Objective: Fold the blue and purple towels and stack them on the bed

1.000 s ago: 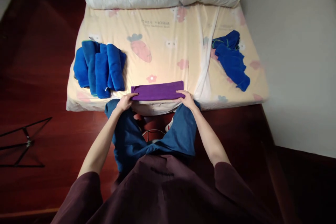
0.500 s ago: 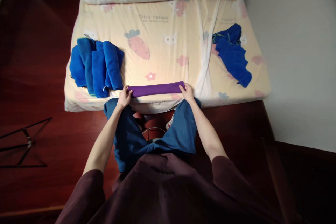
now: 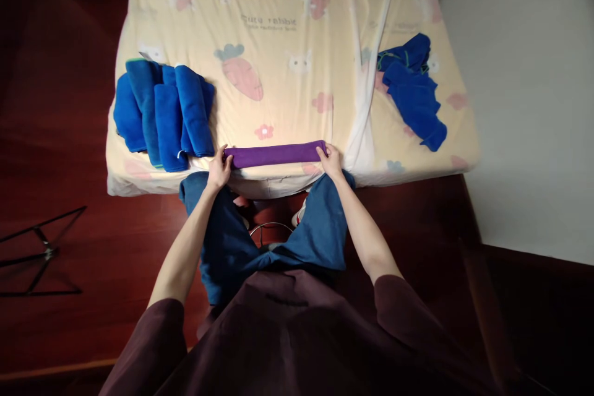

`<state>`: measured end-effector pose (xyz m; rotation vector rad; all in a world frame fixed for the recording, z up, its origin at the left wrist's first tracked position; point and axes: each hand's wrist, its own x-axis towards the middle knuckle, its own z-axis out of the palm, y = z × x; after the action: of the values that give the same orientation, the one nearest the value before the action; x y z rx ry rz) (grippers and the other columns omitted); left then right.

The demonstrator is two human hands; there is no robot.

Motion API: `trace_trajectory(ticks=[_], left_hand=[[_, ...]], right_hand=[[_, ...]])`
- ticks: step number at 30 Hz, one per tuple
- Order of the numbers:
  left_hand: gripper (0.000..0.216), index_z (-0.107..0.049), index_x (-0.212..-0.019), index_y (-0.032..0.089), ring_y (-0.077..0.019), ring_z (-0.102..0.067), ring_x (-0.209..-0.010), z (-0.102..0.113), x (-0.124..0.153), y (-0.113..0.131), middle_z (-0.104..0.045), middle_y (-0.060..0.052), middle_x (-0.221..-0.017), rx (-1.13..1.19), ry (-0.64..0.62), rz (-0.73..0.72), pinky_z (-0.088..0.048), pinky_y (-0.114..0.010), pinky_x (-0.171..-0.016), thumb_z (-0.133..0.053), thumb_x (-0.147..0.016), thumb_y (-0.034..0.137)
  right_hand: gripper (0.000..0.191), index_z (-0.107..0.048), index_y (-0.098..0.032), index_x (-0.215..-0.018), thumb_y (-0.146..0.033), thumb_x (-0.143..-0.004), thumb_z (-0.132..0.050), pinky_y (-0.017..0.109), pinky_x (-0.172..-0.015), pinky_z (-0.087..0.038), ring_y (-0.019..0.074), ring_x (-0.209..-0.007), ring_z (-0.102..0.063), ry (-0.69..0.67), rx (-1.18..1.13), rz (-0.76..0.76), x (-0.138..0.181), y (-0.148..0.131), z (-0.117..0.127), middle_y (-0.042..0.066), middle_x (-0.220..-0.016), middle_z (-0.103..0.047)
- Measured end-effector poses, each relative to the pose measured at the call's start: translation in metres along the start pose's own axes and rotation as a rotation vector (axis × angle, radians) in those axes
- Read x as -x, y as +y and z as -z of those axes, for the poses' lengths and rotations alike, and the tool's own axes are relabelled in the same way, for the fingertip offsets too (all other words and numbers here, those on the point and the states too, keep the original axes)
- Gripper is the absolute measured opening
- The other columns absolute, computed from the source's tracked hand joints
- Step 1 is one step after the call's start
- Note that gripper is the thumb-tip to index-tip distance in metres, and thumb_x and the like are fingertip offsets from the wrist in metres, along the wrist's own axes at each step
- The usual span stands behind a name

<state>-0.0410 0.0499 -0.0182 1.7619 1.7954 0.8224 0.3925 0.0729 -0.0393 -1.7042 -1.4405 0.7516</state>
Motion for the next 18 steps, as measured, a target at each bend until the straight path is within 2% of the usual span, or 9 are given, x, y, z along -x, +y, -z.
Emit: trace_trajectory(ticks=[3, 5, 7, 9, 11, 13, 15, 18], left_hand=[[0.066, -0.053, -0.149, 0.011, -0.0311, -0.071, -0.108, 0.000, 0.002, 0.005, -0.071, -0.020, -0.120, -0.002, 0.020, -0.010, -0.057, -0.048, -0.104, -0.043, -0.106, 0.060], [0.062, -0.051, -0.152, 0.011, -0.0327, -0.066, -0.124, 0.002, 0.008, 0.015, -0.064, -0.024, -0.138, -0.038, 0.073, -0.053, -0.053, -0.050, -0.111, -0.040, -0.107, 0.053], [0.058, -0.049, -0.155, 0.012, -0.0337, -0.053, -0.144, 0.006, 0.016, 0.029, -0.052, -0.025, -0.155, -0.122, 0.117, -0.135, -0.043, -0.052, -0.121, -0.037, -0.108, 0.045], [0.057, -0.048, -0.158, 0.014, -0.0330, -0.037, -0.158, 0.007, 0.024, 0.046, -0.042, -0.022, -0.166, -0.219, 0.072, -0.252, -0.030, -0.054, -0.130, -0.035, -0.109, 0.039], [0.058, -0.047, -0.160, 0.015, -0.0319, -0.026, -0.163, 0.002, 0.027, 0.061, -0.035, -0.018, -0.172, -0.281, -0.062, -0.374, -0.020, -0.054, -0.134, -0.035, -0.108, 0.038], [0.062, -0.043, -0.163, 0.014, -0.0310, -0.020, -0.165, -0.008, 0.026, 0.071, -0.030, -0.015, -0.174, -0.300, -0.186, -0.429, -0.015, -0.053, -0.135, -0.036, -0.108, 0.040], [0.065, -0.039, -0.165, 0.014, -0.0308, -0.019, -0.165, -0.020, 0.020, 0.074, -0.027, -0.014, -0.175, -0.291, -0.243, -0.407, -0.013, -0.053, -0.136, -0.037, -0.107, 0.042], [0.068, -0.039, -0.166, 0.014, -0.0314, -0.022, -0.164, -0.032, 0.010, 0.068, -0.029, -0.014, -0.174, -0.240, -0.258, -0.362, -0.011, -0.052, -0.136, -0.038, -0.106, 0.046]], right_hand=[[0.053, -0.069, -0.015, -0.123, -0.059, -0.099, -0.054, 0.046, -0.101, -0.060, 0.0280, -0.101, -0.072, 0.053, 0.064, 0.011, 0.007, -0.011, 0.003, 0.017, -0.107, -0.076], [0.054, -0.062, -0.014, -0.140, -0.051, -0.103, -0.048, 0.047, -0.110, -0.056, 0.0292, -0.117, -0.070, 0.118, 0.184, 0.064, 0.015, -0.024, 0.005, 0.020, -0.127, -0.072], [0.054, -0.055, -0.015, -0.151, -0.043, -0.106, -0.041, 0.052, -0.120, -0.046, 0.0309, -0.138, -0.059, 0.143, 0.362, 0.157, 0.024, -0.042, 0.005, 0.020, -0.148, -0.061], [0.054, -0.052, -0.016, -0.156, -0.038, -0.109, -0.036, 0.056, -0.128, -0.035, 0.0312, -0.154, -0.043, 0.068, 0.509, 0.285, 0.032, -0.060, -0.001, 0.017, -0.163, -0.049], [0.054, -0.050, -0.019, -0.158, -0.036, -0.110, -0.035, 0.056, -0.133, -0.026, 0.0292, -0.161, -0.033, -0.077, 0.578, 0.420, 0.036, -0.074, -0.012, 0.013, -0.171, -0.040], [0.054, -0.048, -0.020, -0.161, -0.037, -0.110, -0.038, 0.055, -0.136, -0.019, 0.0273, -0.164, -0.027, -0.207, 0.599, 0.514, 0.035, -0.084, -0.027, 0.010, -0.174, -0.034], [0.056, -0.045, -0.020, -0.163, -0.038, -0.110, -0.039, 0.055, -0.137, -0.016, 0.0272, -0.165, -0.025, -0.291, 0.610, 0.526, 0.031, -0.085, -0.040, 0.010, -0.175, -0.032], [0.059, -0.043, -0.018, -0.164, -0.040, -0.110, -0.040, 0.056, -0.137, -0.015, 0.0280, -0.165, -0.026, -0.341, 0.620, 0.467, 0.024, -0.078, -0.046, 0.010, -0.175, -0.033]])
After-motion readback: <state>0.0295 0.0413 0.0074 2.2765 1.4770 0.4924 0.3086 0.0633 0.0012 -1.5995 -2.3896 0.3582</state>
